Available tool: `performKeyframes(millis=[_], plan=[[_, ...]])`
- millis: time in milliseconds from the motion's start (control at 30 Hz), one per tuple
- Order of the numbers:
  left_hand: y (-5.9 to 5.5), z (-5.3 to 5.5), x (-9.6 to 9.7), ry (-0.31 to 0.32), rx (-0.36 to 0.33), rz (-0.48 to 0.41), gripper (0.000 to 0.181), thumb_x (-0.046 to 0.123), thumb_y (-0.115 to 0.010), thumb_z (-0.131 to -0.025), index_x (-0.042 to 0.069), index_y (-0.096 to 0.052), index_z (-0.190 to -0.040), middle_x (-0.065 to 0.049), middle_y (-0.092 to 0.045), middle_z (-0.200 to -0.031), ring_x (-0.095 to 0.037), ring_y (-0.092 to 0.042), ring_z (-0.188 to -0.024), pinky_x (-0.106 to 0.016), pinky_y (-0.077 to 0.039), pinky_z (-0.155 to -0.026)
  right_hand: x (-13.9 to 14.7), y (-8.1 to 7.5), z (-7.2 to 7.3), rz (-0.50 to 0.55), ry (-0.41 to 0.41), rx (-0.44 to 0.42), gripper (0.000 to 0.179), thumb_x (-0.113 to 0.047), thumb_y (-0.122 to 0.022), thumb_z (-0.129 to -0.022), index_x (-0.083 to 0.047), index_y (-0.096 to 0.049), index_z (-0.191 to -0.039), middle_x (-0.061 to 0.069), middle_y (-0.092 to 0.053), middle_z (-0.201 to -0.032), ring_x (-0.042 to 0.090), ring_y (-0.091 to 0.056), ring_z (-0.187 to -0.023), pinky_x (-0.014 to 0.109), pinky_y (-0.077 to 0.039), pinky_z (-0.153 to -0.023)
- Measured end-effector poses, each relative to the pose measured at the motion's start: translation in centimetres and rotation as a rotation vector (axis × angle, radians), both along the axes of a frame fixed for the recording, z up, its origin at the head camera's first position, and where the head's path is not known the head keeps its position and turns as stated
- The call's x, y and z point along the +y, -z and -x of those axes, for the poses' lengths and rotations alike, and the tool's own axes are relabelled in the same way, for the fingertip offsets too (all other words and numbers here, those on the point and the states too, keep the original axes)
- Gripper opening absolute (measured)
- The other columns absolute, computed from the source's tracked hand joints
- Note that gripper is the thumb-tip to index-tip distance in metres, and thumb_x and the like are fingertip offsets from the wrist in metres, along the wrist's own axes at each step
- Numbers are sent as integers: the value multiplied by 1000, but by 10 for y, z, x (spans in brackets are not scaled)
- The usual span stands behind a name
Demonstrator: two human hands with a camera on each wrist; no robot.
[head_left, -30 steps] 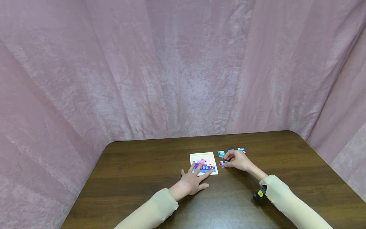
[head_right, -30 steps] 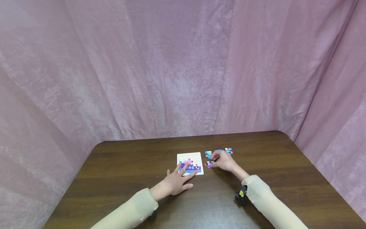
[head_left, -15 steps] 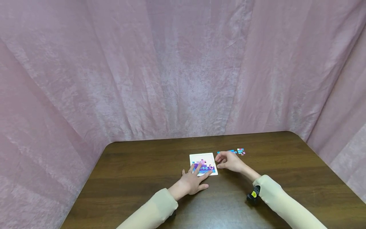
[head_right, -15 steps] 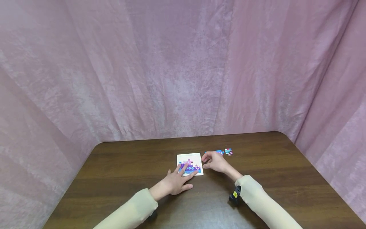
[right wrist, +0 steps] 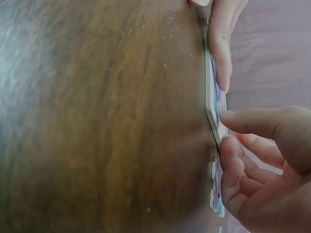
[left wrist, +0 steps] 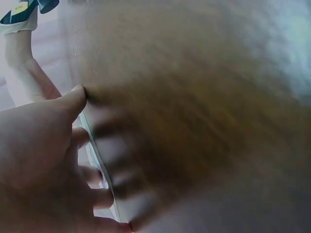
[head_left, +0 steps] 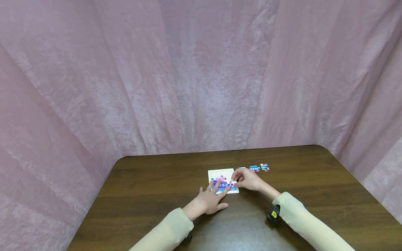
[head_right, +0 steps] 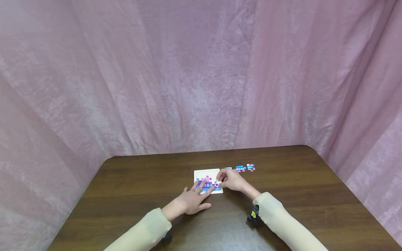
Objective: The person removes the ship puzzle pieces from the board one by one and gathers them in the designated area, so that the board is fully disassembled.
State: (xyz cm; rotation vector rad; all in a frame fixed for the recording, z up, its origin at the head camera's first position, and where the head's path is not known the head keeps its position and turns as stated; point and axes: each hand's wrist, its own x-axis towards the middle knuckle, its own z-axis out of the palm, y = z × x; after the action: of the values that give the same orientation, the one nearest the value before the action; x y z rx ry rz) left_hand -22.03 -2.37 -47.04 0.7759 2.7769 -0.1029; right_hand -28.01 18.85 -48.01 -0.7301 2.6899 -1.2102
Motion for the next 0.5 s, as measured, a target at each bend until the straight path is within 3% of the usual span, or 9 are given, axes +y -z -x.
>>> performKeyframes(millis=[133,300,500], plan=[[1,0,-3,-23,-45,-49,66,59,-42,-96,35,-21,-154,-14,-15,-162,-29,-20,-149,-60,-33,-110,-2,-1,-1,-24,-8,-10,22,0,-75,-76,0,-64,-95,10,-65,-87,11,-57,-73,20,-49,-66],[-1,1,-7,-28,-87,-72,69,58,-43,-96,34,-18,-155,-14,-12,-162,-28,-16,-150,-59,-30,-112,-3,-1,-1,-29,-17,-11,22,1,-75,-76,0,-64,-95,10,-65,-86,11,-57,-71,21,-49,-64],[-4,1,-9,9,-63,-41,69,58,-44,-96,31,-19,-155,-10,-13,-163,-26,-14,-151,-58,-27,-114,-4,-1,0,-38,-7,-18,22,2,-74,-76,-1,-65,-95,9,-65,-85,10,-57,-71,20,-49,-64]])
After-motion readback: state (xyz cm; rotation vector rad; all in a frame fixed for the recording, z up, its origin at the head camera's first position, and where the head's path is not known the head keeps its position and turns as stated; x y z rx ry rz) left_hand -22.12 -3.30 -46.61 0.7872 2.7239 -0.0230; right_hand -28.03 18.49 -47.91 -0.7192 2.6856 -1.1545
